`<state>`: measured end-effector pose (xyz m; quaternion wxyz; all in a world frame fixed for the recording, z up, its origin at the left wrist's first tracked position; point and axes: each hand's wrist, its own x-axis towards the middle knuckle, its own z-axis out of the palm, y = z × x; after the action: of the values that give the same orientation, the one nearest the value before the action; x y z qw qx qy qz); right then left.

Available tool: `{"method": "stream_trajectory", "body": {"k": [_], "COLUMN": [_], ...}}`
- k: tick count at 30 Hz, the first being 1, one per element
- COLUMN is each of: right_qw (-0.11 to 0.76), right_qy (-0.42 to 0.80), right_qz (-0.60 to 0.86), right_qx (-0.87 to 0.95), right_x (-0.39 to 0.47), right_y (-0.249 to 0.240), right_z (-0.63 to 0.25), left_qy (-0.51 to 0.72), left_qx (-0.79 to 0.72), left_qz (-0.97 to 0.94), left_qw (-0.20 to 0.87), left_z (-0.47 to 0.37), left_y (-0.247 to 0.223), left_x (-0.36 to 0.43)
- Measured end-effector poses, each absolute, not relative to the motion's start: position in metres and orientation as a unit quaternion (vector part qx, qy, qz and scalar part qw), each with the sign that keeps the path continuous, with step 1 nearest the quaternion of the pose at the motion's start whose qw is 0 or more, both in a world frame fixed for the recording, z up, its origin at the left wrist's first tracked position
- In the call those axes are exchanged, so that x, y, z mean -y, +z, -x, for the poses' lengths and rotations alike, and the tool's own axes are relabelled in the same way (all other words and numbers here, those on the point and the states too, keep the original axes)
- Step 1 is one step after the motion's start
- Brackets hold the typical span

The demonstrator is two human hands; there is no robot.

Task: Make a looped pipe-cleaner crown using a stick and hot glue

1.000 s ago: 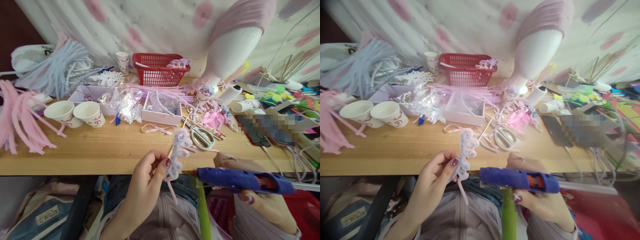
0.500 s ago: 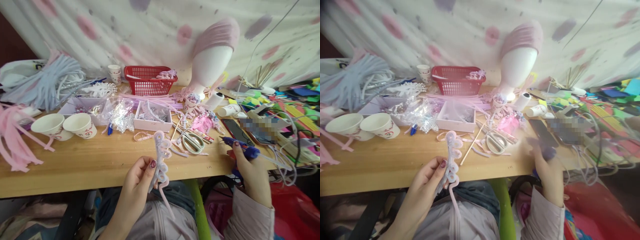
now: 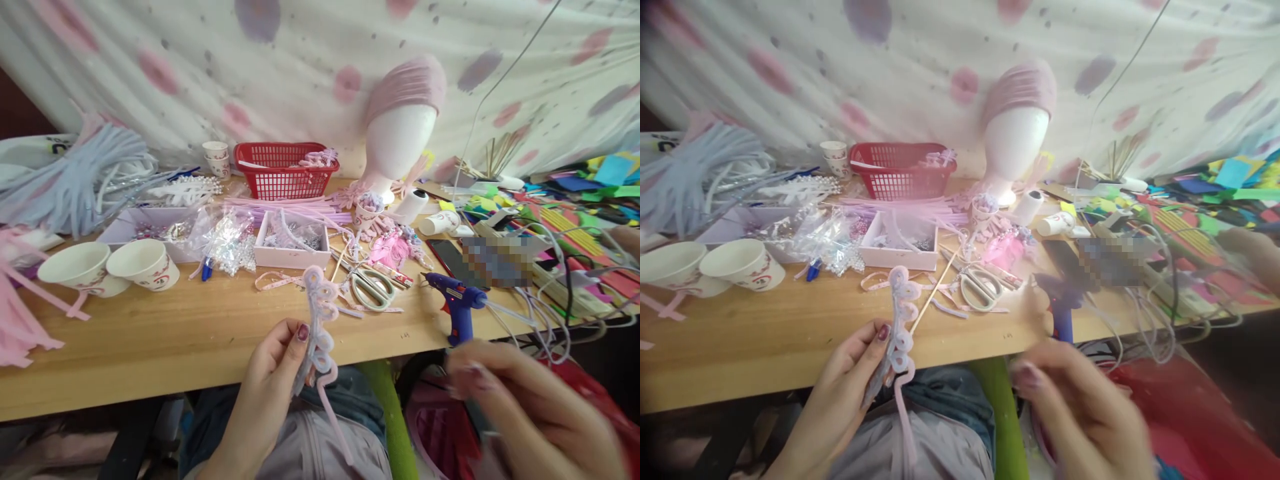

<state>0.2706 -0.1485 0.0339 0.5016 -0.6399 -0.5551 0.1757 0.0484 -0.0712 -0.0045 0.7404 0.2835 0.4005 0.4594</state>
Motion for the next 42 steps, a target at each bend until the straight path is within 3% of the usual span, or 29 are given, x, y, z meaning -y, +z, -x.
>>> {"method": "stream_trajectory", "body": {"k": [5,8,25,42], "right_qw": [0.497,0.477,0.468,0.504], "right_qy": [0.377,0.434,0.437,0.531], "right_qz": [0.524,0.502,0.524,0.468], "right_qx": [0.580,0.576,0.561,0.494], "right_x": [0.105,0.098,0.093,0.099], "right_y": [0.022,0.011,0.004,0.005], "right_z": [-0.203,-0.191,-0.188,-0.179], "left_qy": [0.470,0.487,0.517,0.517], "left_qx": [-0.408,-0.405,-0.437,-0.448], "left_qz": [-0.295,-0.300,-0.315,-0.324], "left_qw": [0.725,0.713,0.665,0.653], "left_z": [-0.044,-0.041,-0.040,-0.040], "left_y": [-0.006,-0.007,-0.012,-0.002], "left_x": [0.076,0.076,0.072,0.081]}}
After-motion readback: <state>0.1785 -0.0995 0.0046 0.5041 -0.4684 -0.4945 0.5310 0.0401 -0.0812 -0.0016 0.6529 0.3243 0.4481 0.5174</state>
